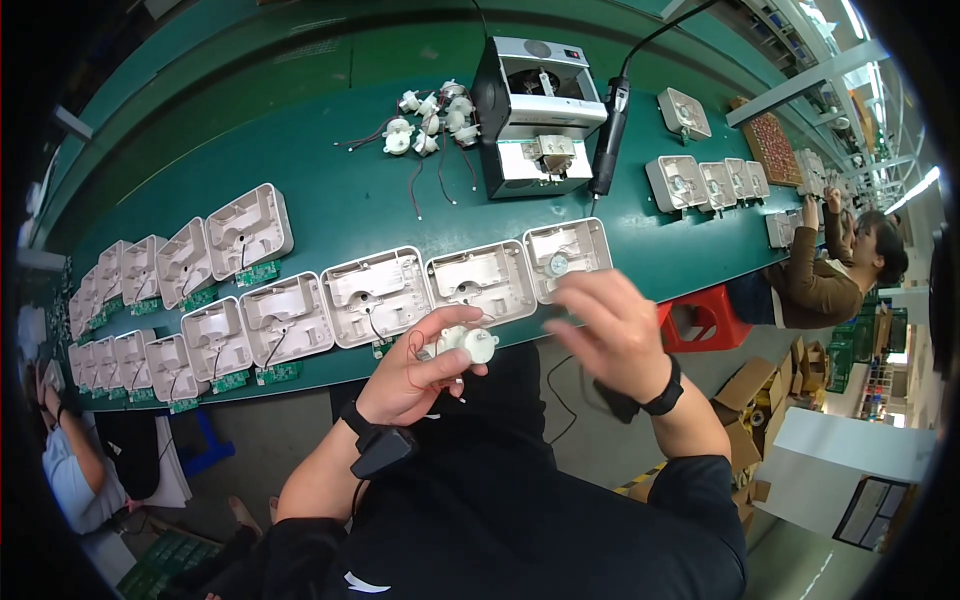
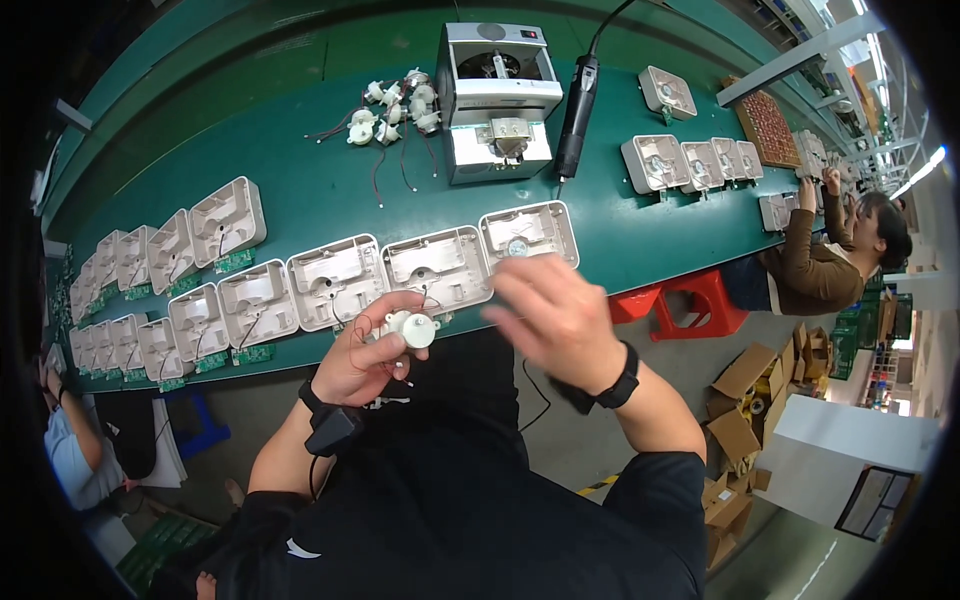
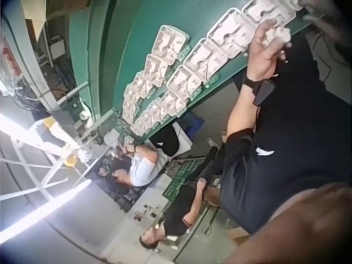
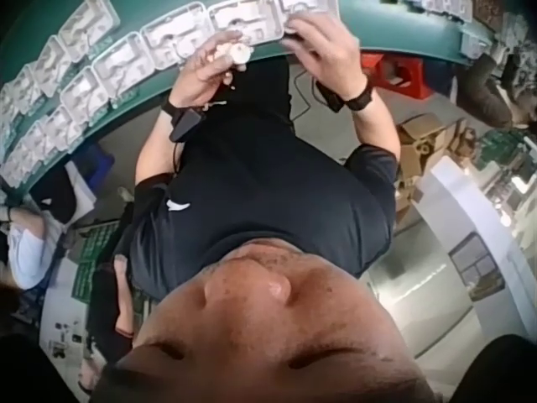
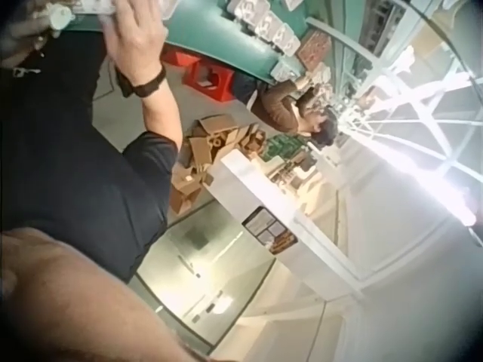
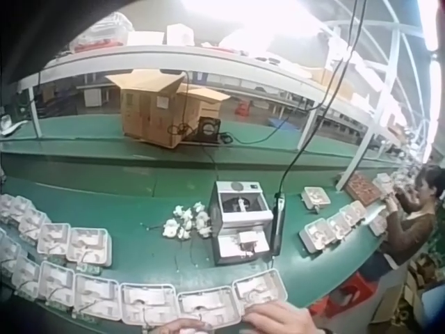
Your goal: The person uses an electric screwdriver to drive screws into plastic housings before picking up motors and threading their wires through the housings. After placing the motors, they use the screwdriver again to secure them into place.
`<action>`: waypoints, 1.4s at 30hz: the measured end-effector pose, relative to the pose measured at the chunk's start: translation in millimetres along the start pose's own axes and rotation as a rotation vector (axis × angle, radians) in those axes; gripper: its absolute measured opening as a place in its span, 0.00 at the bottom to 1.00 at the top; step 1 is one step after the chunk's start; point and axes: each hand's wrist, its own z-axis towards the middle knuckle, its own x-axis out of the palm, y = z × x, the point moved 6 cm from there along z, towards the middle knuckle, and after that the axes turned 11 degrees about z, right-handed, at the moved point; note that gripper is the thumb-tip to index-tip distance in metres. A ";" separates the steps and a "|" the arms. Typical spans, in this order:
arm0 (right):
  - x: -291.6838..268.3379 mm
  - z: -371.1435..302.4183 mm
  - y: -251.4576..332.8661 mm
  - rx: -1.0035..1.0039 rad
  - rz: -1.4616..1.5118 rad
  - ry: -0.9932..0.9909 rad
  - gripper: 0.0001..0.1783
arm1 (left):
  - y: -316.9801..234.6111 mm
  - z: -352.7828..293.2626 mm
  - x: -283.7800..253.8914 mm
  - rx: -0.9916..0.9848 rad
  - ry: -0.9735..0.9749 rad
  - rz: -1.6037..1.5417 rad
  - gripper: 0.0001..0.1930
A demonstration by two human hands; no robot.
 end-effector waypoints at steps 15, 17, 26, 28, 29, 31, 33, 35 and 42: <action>49.2 16.2 34.4 -0.194 0.198 0.105 0.29 | -12.3 -15.2 4.2 0.147 -0.110 0.378 0.24; 49.3 16.4 36.3 -0.217 0.152 0.101 0.29 | -12.0 -15.4 1.8 0.122 -0.122 0.366 0.24; 52.5 -2.4 -3.9 0.537 1.179 0.115 0.22 | -45.0 -26.8 -2.5 0.150 -0.147 0.504 0.22; 66.6 -9.2 -1.5 0.724 1.436 0.157 0.21 | -49.6 -21.6 8.2 0.306 -0.178 0.698 0.20; 68.8 -9.9 -3.2 0.722 1.437 0.161 0.21 | -55.3 -18.3 18.3 0.465 -0.205 0.895 0.19; 76.5 -12.8 -6.2 0.703 1.558 0.193 0.19 | -60.1 -20.2 25.3 0.626 -0.234 1.092 0.17; 77.4 -13.9 -5.4 0.695 1.621 0.204 0.18 | -48.0 -16.2 23.8 0.451 -0.097 1.068 0.13; 75.1 -14.2 -5.3 0.730 1.553 0.197 0.21 | -41.7 -15.8 19.8 0.362 -0.027 1.053 0.12; 59.1 -2.5 4.0 0.321 0.978 0.198 0.17 | -60.2 -33.6 6.4 0.198 0.019 0.849 0.10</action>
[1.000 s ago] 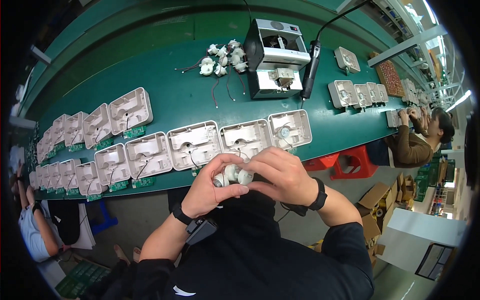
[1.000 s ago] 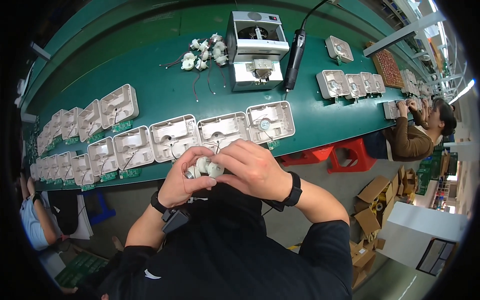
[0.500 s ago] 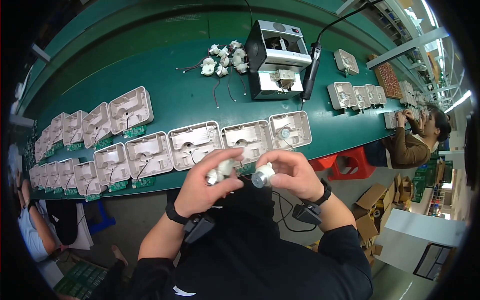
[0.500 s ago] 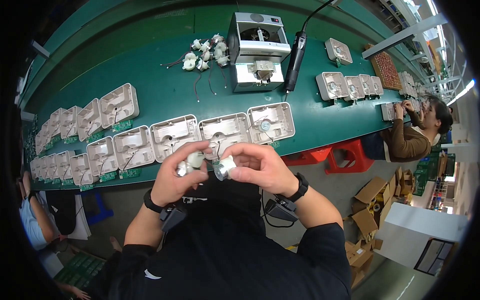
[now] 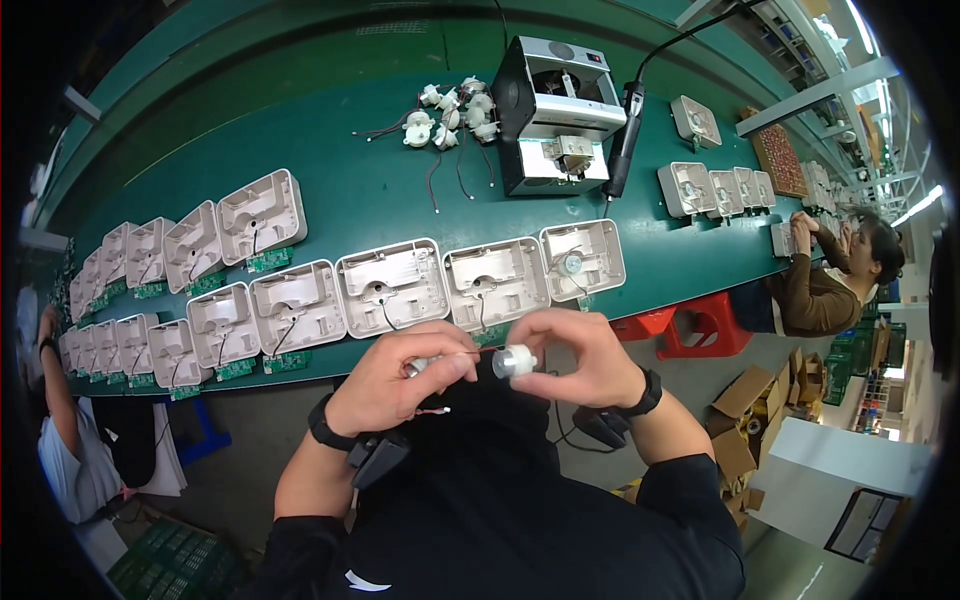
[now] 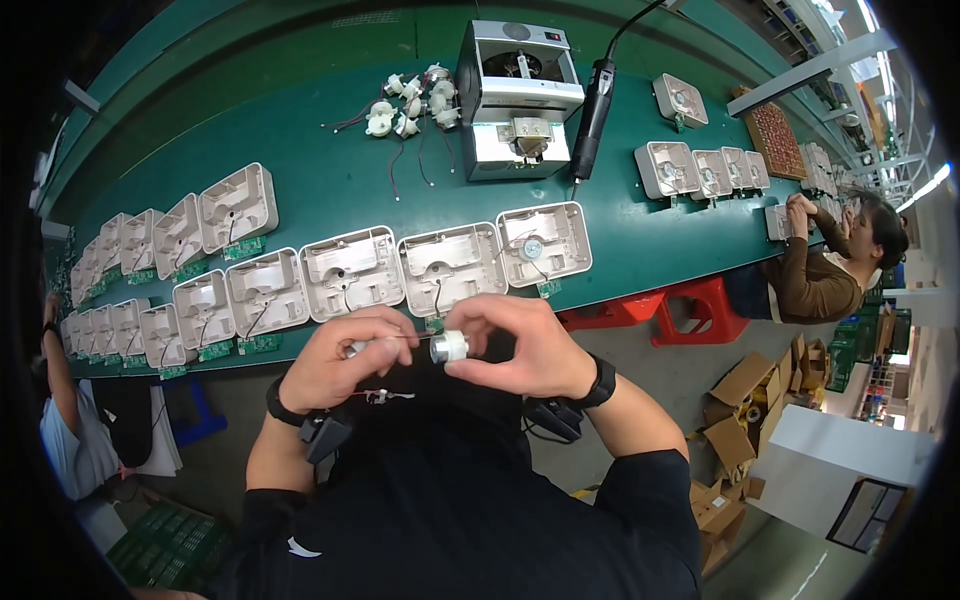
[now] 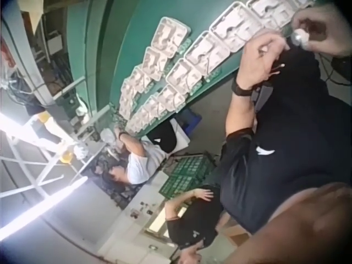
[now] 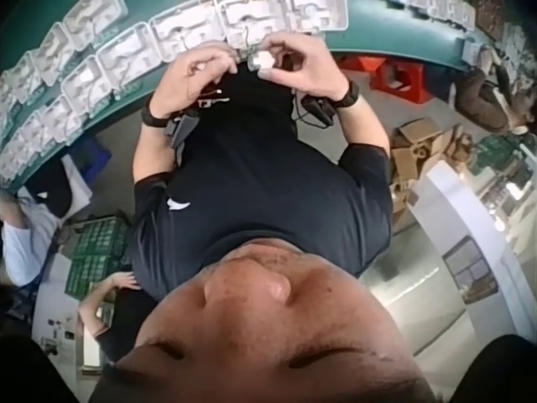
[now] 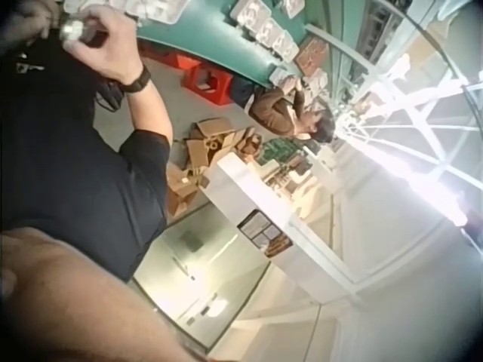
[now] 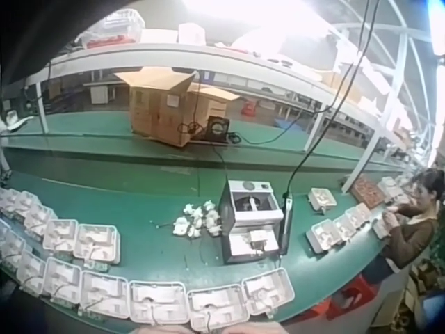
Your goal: The person uses an electric screwdriver to drive screws into plastic housings before picking up motors and threading their wires through the housings. After placing the motors, they use the screwdriver again to secure them into place.
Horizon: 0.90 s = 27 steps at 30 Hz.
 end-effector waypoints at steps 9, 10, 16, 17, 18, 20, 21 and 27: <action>23.4 11.6 8.6 -0.514 -0.995 -0.065 0.19 | 0.4 2.5 54.0 0.039 0.189 0.027 0.13; 22.9 10.9 7.9 -0.531 -1.031 -0.094 0.20 | 5.1 3.2 53.7 0.068 0.152 0.032 0.13; 12.7 20.1 -0.7 -0.452 -1.064 -0.084 0.18 | 31.3 4.1 58.7 -0.006 0.062 -0.011 0.14; 8.6 23.3 -3.8 -0.449 -1.020 -0.094 0.18 | 31.7 5.3 58.7 -0.005 0.059 -0.010 0.14; 4.4 26.8 -7.2 -0.445 -0.975 -0.103 0.18 | 35.3 7.1 58.9 -0.067 0.071 -0.029 0.15; -3.7 36.4 -18.8 -0.428 -0.941 -0.060 0.19 | 42.8 9.0 59.4 -0.191 0.095 -0.069 0.15; -7.6 41.2 -25.5 -0.407 -0.907 -0.020 0.19 | 44.6 9.5 59.3 -0.190 0.094 -0.069 0.15; -11.4 50.1 -38.4 -0.428 -0.932 0.135 0.21 | 57.2 11.1 55.1 -0.249 0.054 -0.143 0.16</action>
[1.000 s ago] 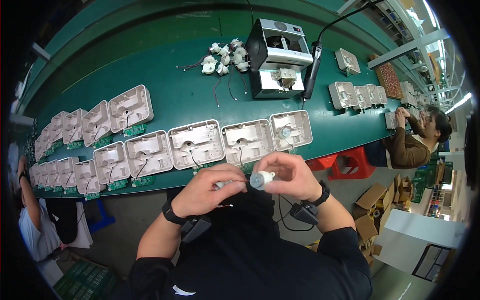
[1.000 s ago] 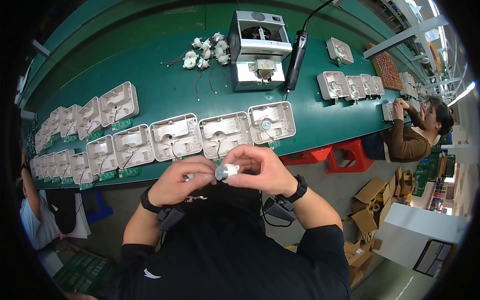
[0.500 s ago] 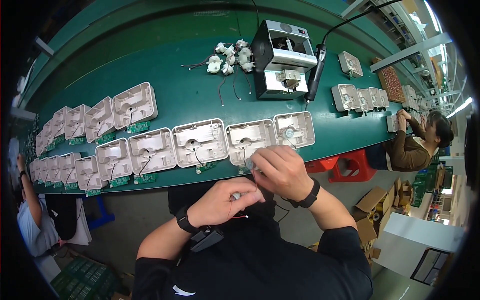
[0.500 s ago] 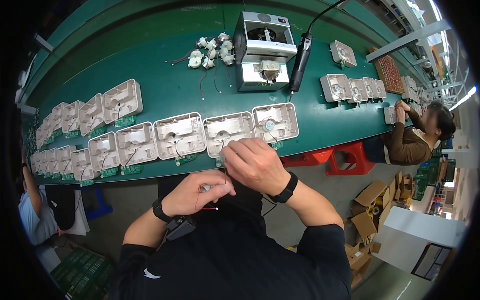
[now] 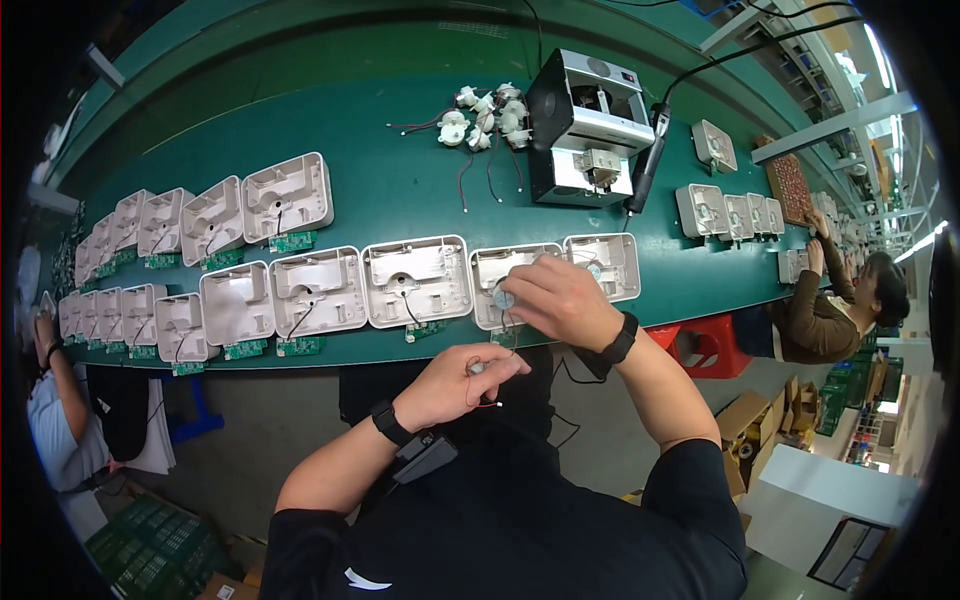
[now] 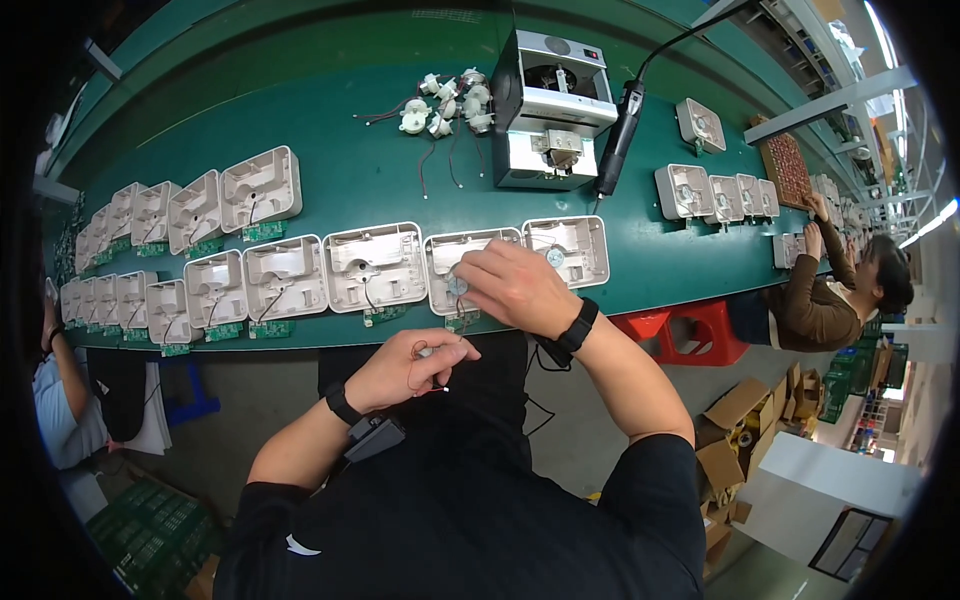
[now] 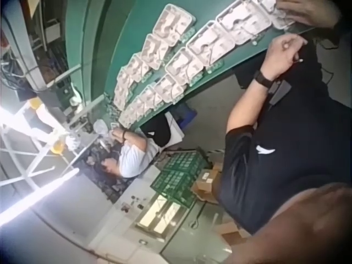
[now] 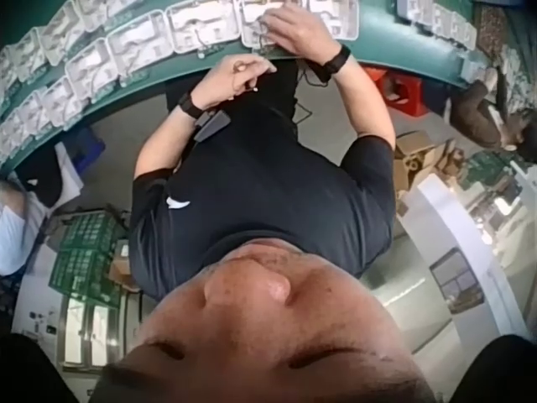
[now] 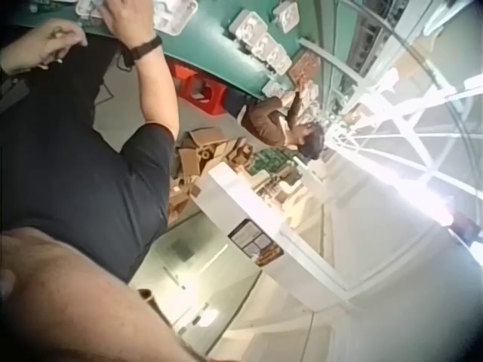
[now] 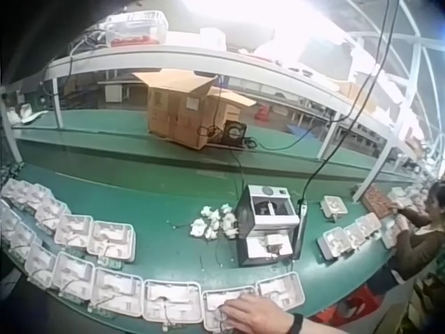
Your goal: The person uses an electric screwdriver to drive screws into plastic housings before picking up motors and threading their wires through the housings. After placing the motors, they use the screwdriver again to secure them into place.
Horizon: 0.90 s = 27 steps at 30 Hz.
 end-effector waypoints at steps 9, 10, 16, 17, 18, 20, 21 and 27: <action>1.1 2.2 8.4 -0.015 -0.191 0.049 0.19 | 7.0 -0.6 -1.6 -0.085 0.052 -0.070 0.18; 3.1 1.6 8.3 -0.037 -0.194 0.066 0.19 | 7.1 0.0 -1.3 -0.087 0.056 -0.069 0.18; 3.6 -0.3 7.3 -0.089 -0.192 0.065 0.18 | 8.0 1.5 -0.6 -0.104 0.062 -0.078 0.19; 2.5 1.1 8.4 -0.095 -0.204 0.072 0.18 | 8.1 1.2 -0.5 -0.103 0.060 -0.084 0.19; 0.9 1.7 9.7 -0.098 -0.216 0.078 0.18 | 8.3 0.5 0.2 -0.104 0.061 -0.085 0.19; 1.1 1.5 11.3 -0.101 -0.228 0.085 0.17 | 9.1 -3.4 -0.6 -0.084 0.029 -0.096 0.18; 3.3 1.7 12.3 -0.089 -0.243 0.091 0.17 | 9.8 -6.1 -1.3 -0.075 0.013 -0.101 0.18; 8.5 -1.5 10.9 -0.052 -0.267 0.104 0.18 | 17.4 -59.5 -35.0 -0.093 -0.142 -0.115 0.20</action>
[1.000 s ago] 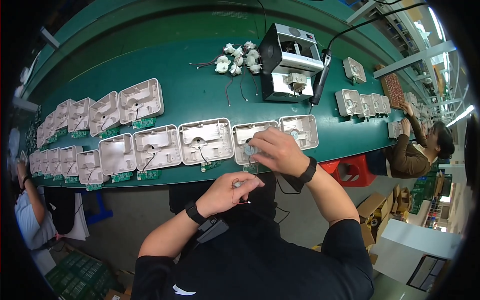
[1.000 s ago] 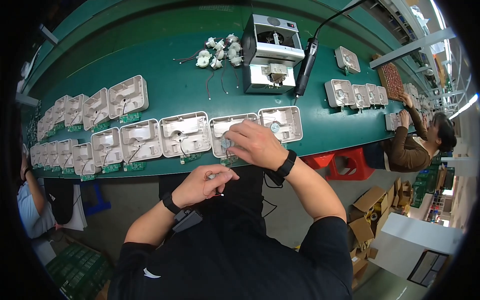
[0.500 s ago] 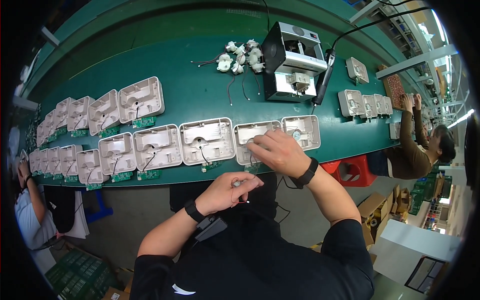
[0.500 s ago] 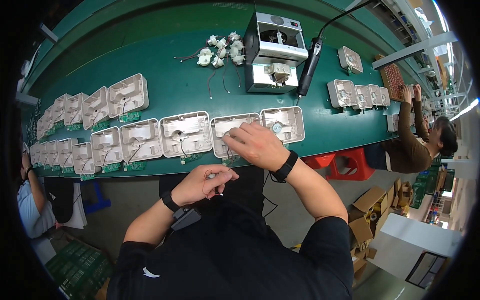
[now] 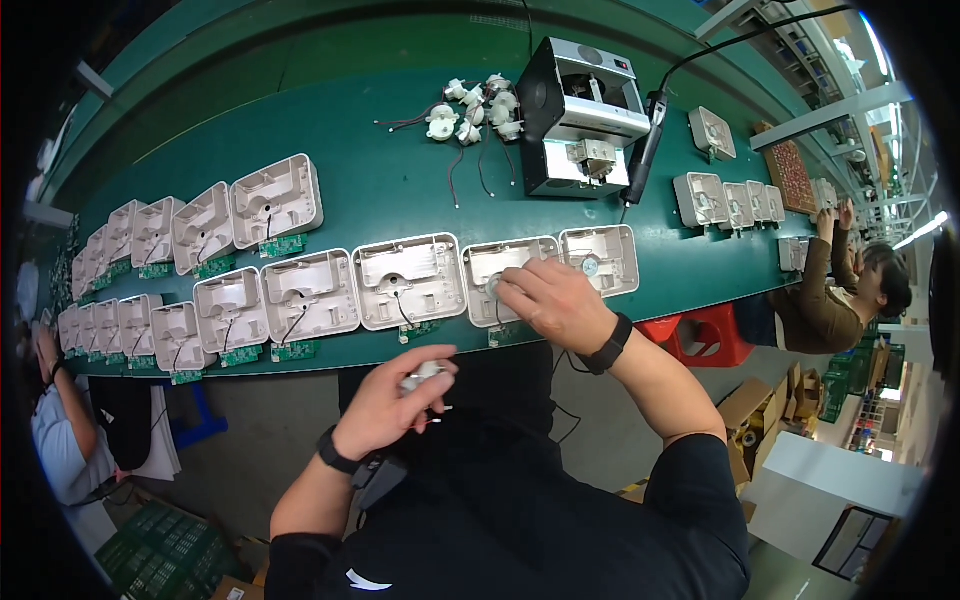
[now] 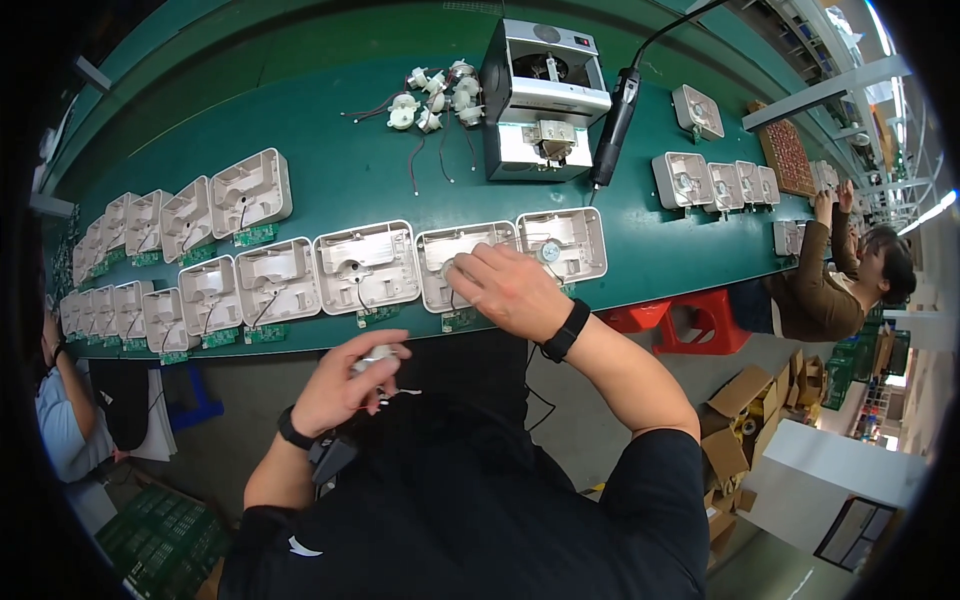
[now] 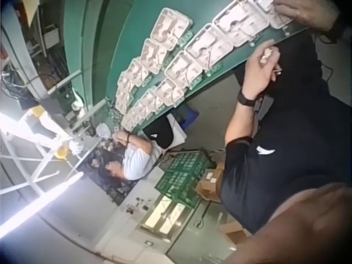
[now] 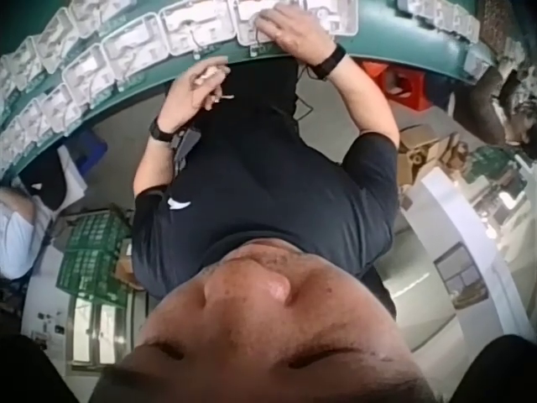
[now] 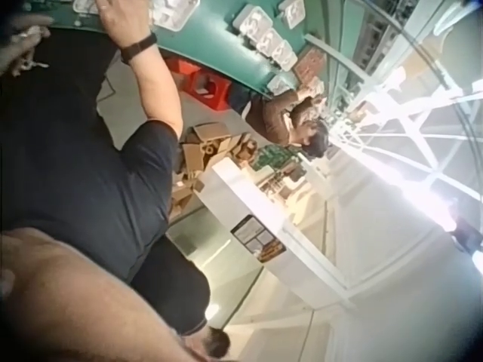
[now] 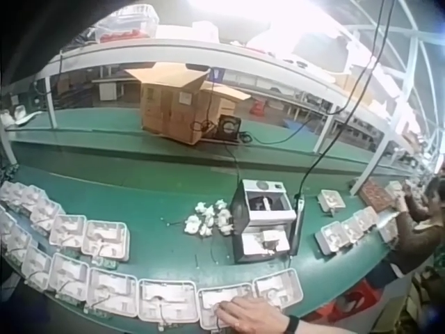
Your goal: The person uses an electric screwdriver to drive screws into plastic housings before picking up motors and threading their wires through the housings. After placing the motors, they use the screwdriver again to secure them into place.
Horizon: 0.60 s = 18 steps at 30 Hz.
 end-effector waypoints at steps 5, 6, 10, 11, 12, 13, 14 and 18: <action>0.9 -4.4 -0.2 -0.011 0.048 -0.013 0.22 | 2.7 -19.1 -21.7 0.097 -0.166 -0.279 0.24; -4.1 -2.3 0.8 0.021 0.071 -0.014 0.22 | 3.8 -22.8 -25.5 0.108 -0.198 -0.368 0.25; -32.5 1.9 14.6 0.123 0.107 -0.025 0.26 | 8.8 -17.8 -29.4 0.203 -0.180 -0.376 0.25; -42.8 0.1 18.2 0.175 0.087 -0.037 0.28 | 9.1 -17.0 -29.8 0.202 -0.185 -0.377 0.25; -52.6 -0.8 24.7 0.172 0.090 -0.036 0.28 | 8.8 -16.3 -30.1 0.206 -0.192 -0.338 0.25; -63.7 -1.8 27.0 0.222 0.003 -0.086 0.28 | 9.0 -17.2 -30.5 0.207 -0.207 -0.296 0.25; -74.1 -3.0 30.5 0.282 -0.093 -0.134 0.28 | 8.7 -16.4 -30.5 0.211 -0.209 -0.255 0.25; -96.4 -0.6 53.3 0.346 -0.131 -0.241 0.26 | -0.4 -16.1 -31.2 0.220 -0.277 -0.102 0.25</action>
